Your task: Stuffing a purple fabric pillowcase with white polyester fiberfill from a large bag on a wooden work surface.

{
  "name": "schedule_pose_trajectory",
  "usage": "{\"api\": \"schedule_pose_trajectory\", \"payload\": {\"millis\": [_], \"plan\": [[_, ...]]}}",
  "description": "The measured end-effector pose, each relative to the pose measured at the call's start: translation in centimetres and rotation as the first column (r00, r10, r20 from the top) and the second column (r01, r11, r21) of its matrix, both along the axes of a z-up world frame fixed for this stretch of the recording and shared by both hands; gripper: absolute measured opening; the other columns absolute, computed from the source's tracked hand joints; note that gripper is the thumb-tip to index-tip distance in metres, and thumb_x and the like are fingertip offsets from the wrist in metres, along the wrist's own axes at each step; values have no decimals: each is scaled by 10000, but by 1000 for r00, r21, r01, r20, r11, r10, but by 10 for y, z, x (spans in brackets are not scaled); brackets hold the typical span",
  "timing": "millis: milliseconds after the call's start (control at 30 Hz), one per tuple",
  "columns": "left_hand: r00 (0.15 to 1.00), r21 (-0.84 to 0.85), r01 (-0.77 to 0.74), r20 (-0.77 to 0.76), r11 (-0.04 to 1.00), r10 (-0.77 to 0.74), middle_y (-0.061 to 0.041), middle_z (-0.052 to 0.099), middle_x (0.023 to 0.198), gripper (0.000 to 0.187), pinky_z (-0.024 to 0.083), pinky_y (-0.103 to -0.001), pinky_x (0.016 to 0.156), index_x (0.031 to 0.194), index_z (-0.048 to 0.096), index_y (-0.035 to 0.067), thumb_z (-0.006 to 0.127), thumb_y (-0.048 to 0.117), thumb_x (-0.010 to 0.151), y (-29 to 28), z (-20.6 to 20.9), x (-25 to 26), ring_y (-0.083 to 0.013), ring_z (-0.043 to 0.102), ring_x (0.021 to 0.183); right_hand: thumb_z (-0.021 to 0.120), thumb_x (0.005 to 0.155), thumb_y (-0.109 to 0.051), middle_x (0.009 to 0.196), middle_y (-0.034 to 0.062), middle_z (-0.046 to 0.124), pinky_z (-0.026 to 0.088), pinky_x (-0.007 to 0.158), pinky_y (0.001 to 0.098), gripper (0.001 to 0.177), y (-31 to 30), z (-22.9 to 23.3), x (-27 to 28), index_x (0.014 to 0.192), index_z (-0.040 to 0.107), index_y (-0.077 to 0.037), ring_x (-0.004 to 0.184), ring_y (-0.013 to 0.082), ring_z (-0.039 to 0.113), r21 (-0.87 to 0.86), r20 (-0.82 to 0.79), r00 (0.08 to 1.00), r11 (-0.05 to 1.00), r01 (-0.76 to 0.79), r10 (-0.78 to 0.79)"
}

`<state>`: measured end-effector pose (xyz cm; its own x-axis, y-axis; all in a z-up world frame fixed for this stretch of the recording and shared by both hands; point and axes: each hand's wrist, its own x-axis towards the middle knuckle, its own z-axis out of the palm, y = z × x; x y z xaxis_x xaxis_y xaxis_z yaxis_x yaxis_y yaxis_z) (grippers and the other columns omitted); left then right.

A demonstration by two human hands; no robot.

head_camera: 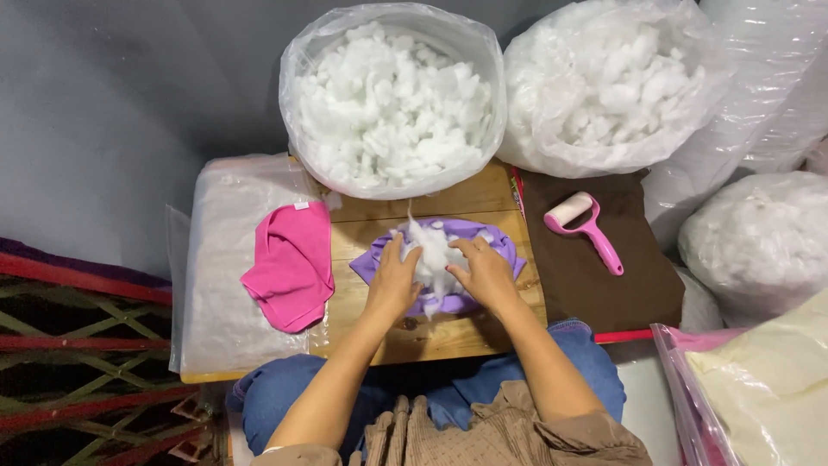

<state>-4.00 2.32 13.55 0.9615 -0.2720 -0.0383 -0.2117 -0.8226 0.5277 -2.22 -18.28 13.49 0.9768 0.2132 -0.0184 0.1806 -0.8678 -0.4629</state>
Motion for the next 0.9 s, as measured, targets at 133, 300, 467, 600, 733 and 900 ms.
{"api": "schedule_pose_trajectory", "payload": {"millis": [133,300,467,600,733,900], "plan": [[999,-28,40,4,999,-40,-327,362,1509,696,469,-556,1082,1440,478,58,771,48,809,-5,-41,25,-501,422,1398,846,774,-293,1353,230,516,505,1011,593,725,22,-8,13,1420,534,-188,1239,491,566,77,-37,991,989,-124,128],[998,42,-31,-56,999,33,-91,653,1052,156,619,-450,796,1057,685,147,662,137,903,9,-105,47,-360,742,947,670,934,-150,1134,147,714,526,976,485,174,18,-42,40,1107,680,-139,1123,390,681,112,-87,987,986,-124,134],[986,-102,-157,-78,982,150,-115,694,944,136,591,-462,832,1022,720,124,678,166,900,35,-72,60,-355,725,978,688,902,-145,1022,193,771,526,920,524,138,-14,21,47,1030,722,-102,1052,430,699,227,-186,980,973,-35,78],[974,-215,-214,23,953,224,-162,671,976,167,552,-493,889,1054,697,100,692,139,891,41,-54,60,-400,678,1031,736,838,-112,873,10,741,516,860,331,104,-53,17,51,940,745,-129,878,169,665,473,-327,942,876,96,73],[993,-108,-76,87,991,86,-117,648,1160,227,505,-442,1012,1119,693,142,683,115,893,30,-72,54,-349,596,1223,721,858,-105,898,115,788,528,845,388,114,-61,45,42,965,752,-81,885,230,690,396,-319,940,918,18,120],[990,49,103,91,993,-107,-208,552,1364,465,387,-552,1139,1286,621,108,693,106,826,11,-43,28,-437,427,1411,695,904,-178,1115,193,690,539,928,485,318,-57,30,32,1219,645,-186,1102,409,681,-109,-123,987,987,-118,104]]}}
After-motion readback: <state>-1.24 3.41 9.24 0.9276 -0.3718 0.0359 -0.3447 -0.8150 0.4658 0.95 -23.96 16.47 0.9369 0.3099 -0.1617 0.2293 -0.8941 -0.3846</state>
